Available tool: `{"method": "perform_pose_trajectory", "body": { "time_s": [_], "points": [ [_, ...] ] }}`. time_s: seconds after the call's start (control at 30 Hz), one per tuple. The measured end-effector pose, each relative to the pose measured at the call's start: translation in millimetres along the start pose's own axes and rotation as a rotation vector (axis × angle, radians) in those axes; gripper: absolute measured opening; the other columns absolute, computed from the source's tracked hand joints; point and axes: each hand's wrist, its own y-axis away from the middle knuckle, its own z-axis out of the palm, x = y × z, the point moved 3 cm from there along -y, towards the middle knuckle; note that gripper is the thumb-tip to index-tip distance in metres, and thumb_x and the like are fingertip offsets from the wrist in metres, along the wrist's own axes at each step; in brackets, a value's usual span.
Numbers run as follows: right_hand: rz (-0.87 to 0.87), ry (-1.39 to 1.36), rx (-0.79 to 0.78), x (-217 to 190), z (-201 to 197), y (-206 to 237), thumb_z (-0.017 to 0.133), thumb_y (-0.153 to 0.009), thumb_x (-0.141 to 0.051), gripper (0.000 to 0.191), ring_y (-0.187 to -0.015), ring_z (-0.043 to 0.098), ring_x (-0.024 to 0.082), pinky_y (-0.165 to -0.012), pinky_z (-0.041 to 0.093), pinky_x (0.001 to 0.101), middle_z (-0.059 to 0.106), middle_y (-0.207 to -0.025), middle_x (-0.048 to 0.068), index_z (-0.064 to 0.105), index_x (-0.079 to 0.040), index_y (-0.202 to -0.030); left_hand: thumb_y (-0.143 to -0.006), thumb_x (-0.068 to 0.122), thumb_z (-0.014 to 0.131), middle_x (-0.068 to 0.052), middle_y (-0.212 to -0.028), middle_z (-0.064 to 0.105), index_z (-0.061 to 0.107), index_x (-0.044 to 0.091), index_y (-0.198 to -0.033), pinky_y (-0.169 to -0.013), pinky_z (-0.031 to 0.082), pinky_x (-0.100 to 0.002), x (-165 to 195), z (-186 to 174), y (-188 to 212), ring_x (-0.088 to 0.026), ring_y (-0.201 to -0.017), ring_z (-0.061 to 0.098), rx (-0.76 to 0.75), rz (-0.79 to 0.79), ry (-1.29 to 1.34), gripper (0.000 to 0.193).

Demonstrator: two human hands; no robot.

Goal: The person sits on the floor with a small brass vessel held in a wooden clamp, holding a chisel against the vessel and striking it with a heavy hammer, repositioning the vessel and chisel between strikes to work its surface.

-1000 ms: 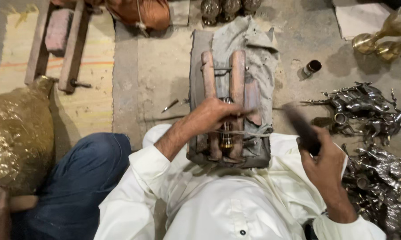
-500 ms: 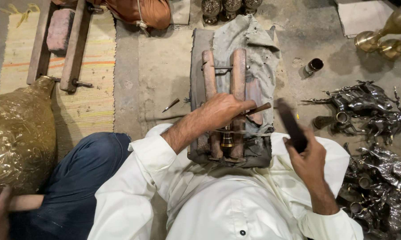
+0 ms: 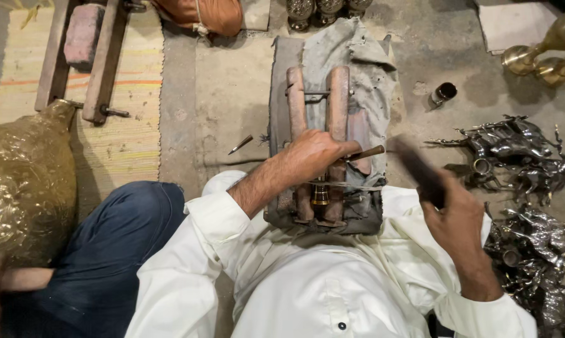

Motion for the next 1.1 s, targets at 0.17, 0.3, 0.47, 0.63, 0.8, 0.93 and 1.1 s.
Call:
{"method": "perform_pose_trajectory", "body": {
  "time_s": [0.17, 0.3, 0.47, 0.63, 0.8, 0.93, 1.1],
  "points": [
    [0.172, -0.158, 0.043, -3, -6, -8, 0.078, -0.091, -0.013, 0.045, -0.078, 0.070, 0.035, -0.073, 0.055, 0.0454, 0.072, -0.094, 0.016, 0.062, -0.010, -0.133, -0.087, 0.007, 0.071, -0.017, -0.080, 0.073, 0.067, 0.012, -0.119, -0.067, 0.055, -0.049, 4, -7, 4, -0.035, -0.078, 0.073, 0.040, -0.036, 0.097, 0.033],
    [-0.065, 0.145, -0.124, -9, -13, -19, 0.080, -0.073, -0.010, 0.065, -0.080, 0.070, 0.037, -0.071, 0.054, 0.0468, 0.073, -0.096, 0.017, 0.064, -0.009, -0.135, -0.083, 0.005, 0.075, -0.018, -0.088, 0.075, 0.068, 0.011, -0.120, -0.071, 0.057, -0.046, 5, -12, 13, -0.035, -0.081, 0.074, 0.132, -0.050, 0.162, 0.037],
    [0.103, 0.003, -0.226, -7, -17, -26, 0.080, -0.079, -0.021, 0.057, -0.070, 0.067, 0.034, -0.064, 0.054, 0.0450, 0.071, -0.082, 0.018, 0.064, -0.015, -0.134, -0.089, 0.010, 0.077, -0.014, -0.101, 0.078, 0.066, 0.004, -0.119, -0.076, 0.064, -0.034, 2, -6, 43, -0.023, -0.090, 0.079, 0.485, -0.313, 0.486, 0.033],
    [0.056, -0.129, -0.322, -24, -11, -46, 0.082, -0.082, -0.023, 0.052, -0.067, 0.070, 0.033, -0.061, 0.054, 0.0440, 0.072, -0.080, 0.016, 0.063, -0.014, -0.129, -0.096, 0.019, 0.078, -0.012, -0.096, 0.079, 0.067, 0.001, -0.110, -0.078, 0.065, -0.033, 12, 23, 66, -0.020, -0.090, 0.080, 0.718, -0.444, 0.535, 0.025],
    [-0.444, 0.045, 0.011, -61, -25, -64, 0.078, -0.084, -0.013, 0.046, -0.077, 0.070, 0.026, -0.070, 0.055, 0.0409, 0.073, -0.094, 0.012, 0.067, -0.013, -0.128, -0.097, 0.019, 0.076, -0.012, -0.096, 0.077, 0.064, 0.001, -0.114, -0.076, 0.066, -0.033, 20, 43, 72, -0.019, -0.091, 0.079, 0.863, -0.487, 0.583, 0.027],
    [-0.558, -0.029, 0.175, -82, -34, -79, 0.076, -0.097, -0.009, 0.036, -0.076, 0.068, 0.020, -0.068, 0.055, 0.0349, 0.070, -0.093, 0.007, 0.068, -0.013, -0.131, -0.100, 0.020, 0.075, -0.008, -0.094, 0.077, 0.062, 0.005, -0.115, -0.074, 0.067, -0.031, 20, 46, 70, -0.016, -0.088, 0.079, 0.819, -0.477, 0.408, 0.024],
    [-0.707, 0.554, 0.043, -98, -46, -100, 0.076, -0.096, -0.022, 0.029, -0.060, 0.064, 0.015, -0.053, 0.051, 0.0315, 0.071, -0.078, 0.002, 0.076, -0.020, -0.125, -0.097, 0.015, 0.077, -0.014, -0.094, 0.078, 0.065, 0.002, -0.121, -0.063, 0.060, -0.037, 28, 36, 69, -0.025, -0.077, 0.077, 0.754, -0.358, 0.208, 0.029]
  ]
}}
